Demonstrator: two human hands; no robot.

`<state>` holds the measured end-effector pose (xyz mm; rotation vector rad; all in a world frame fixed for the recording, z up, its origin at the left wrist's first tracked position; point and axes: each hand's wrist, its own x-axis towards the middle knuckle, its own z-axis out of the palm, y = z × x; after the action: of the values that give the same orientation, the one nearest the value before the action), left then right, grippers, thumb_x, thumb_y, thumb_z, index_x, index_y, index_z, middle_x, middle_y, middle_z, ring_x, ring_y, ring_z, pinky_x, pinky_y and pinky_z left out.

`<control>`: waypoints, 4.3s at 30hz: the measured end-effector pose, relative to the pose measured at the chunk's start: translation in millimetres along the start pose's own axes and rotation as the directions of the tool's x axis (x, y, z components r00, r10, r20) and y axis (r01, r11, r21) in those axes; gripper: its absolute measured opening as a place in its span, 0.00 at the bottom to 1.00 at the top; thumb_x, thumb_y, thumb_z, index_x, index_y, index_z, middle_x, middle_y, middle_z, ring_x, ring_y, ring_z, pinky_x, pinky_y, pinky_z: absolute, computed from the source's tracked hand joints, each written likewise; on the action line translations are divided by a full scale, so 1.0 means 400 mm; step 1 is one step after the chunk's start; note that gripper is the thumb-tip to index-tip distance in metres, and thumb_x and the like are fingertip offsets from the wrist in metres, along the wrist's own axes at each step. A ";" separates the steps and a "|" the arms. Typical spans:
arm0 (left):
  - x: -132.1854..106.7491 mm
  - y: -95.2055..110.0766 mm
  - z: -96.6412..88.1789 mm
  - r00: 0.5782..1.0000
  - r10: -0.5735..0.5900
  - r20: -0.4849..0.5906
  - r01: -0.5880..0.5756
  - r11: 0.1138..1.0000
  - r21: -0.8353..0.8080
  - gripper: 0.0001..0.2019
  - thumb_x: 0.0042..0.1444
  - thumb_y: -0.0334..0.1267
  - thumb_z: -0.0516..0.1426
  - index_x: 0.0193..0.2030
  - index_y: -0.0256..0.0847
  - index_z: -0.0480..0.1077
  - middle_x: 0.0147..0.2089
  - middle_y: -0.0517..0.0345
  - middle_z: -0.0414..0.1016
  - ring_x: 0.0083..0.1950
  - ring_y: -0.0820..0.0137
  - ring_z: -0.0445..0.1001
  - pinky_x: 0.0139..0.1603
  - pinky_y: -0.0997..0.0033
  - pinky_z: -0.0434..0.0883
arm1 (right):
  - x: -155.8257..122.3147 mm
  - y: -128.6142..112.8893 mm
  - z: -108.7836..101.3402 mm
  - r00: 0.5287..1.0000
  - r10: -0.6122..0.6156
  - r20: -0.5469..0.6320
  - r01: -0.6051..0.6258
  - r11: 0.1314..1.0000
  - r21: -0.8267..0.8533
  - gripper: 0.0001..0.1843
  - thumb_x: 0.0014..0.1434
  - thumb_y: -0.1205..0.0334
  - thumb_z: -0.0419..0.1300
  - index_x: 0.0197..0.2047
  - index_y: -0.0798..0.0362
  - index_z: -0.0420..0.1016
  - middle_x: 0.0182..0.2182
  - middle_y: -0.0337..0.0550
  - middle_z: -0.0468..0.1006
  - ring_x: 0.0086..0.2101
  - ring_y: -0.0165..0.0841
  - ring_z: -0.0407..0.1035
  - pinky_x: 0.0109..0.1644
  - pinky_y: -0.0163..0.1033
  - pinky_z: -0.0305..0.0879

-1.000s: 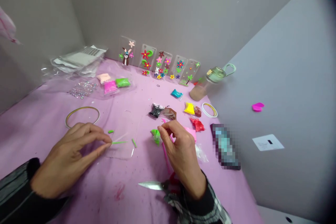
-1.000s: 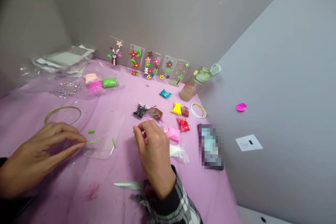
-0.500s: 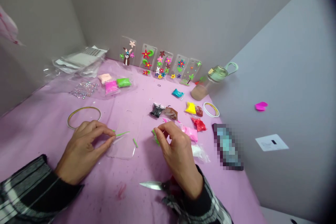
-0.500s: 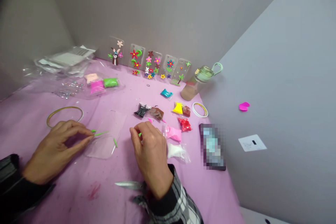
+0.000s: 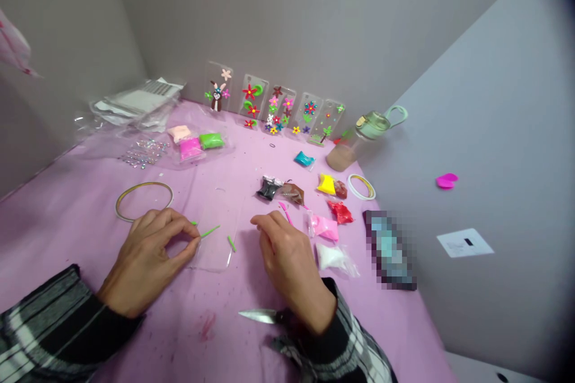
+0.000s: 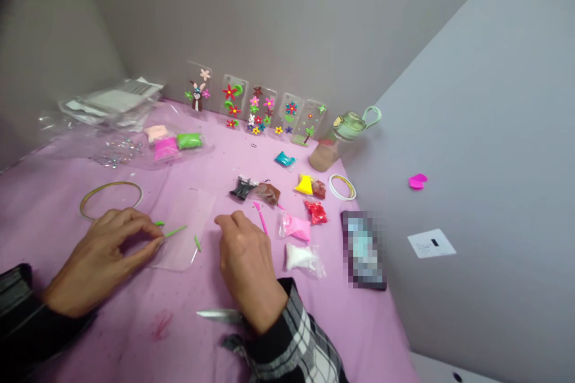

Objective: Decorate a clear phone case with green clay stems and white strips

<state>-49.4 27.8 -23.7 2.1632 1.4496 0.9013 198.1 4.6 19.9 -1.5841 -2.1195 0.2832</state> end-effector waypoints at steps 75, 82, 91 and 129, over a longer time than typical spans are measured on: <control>-0.014 -0.013 -0.014 0.980 0.184 -0.078 -0.181 0.982 0.050 0.08 0.68 0.41 0.56 0.39 0.51 0.76 0.36 0.65 0.82 0.40 0.61 0.77 0.67 0.45 0.58 | 0.124 -0.011 0.076 0.939 0.128 0.320 -0.324 0.646 0.691 0.02 0.61 0.67 0.65 0.36 0.53 0.79 0.29 0.36 0.78 0.30 0.29 0.69 0.36 0.35 0.63; -0.009 -0.023 -0.006 0.975 0.192 -0.108 -0.180 0.978 0.108 0.08 0.67 0.41 0.57 0.38 0.49 0.77 0.35 0.62 0.80 0.40 0.60 0.77 0.65 0.41 0.61 | 0.124 0.013 0.089 0.966 0.122 0.227 -0.244 0.719 0.650 0.05 0.63 0.68 0.62 0.35 0.54 0.80 0.33 0.39 0.80 0.33 0.32 0.71 0.40 0.37 0.64; 0.003 -0.009 -0.001 0.958 0.179 -0.224 -0.159 0.982 0.102 0.05 0.67 0.40 0.59 0.40 0.51 0.76 0.36 0.60 0.78 0.41 0.58 0.75 0.65 0.36 0.64 | 0.114 0.015 0.084 0.975 0.054 0.213 -0.170 0.798 0.578 0.06 0.65 0.71 0.63 0.38 0.53 0.80 0.35 0.38 0.81 0.35 0.30 0.72 0.41 0.36 0.64; -0.005 -0.009 -0.012 0.979 0.121 -0.163 -0.120 0.993 0.016 0.06 0.66 0.41 0.58 0.39 0.53 0.78 0.35 0.61 0.79 0.43 0.59 0.75 0.69 0.35 0.60 | 0.121 -0.012 0.090 0.931 -0.224 0.290 0.154 0.957 0.245 0.07 0.68 0.67 0.65 0.49 0.52 0.81 0.39 0.42 0.76 0.44 0.35 0.69 0.47 0.38 0.63</control>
<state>-55.5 27.2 -23.0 2.2473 1.4085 1.1432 165.9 52.9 2.7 -1.2613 -2.3641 0.7193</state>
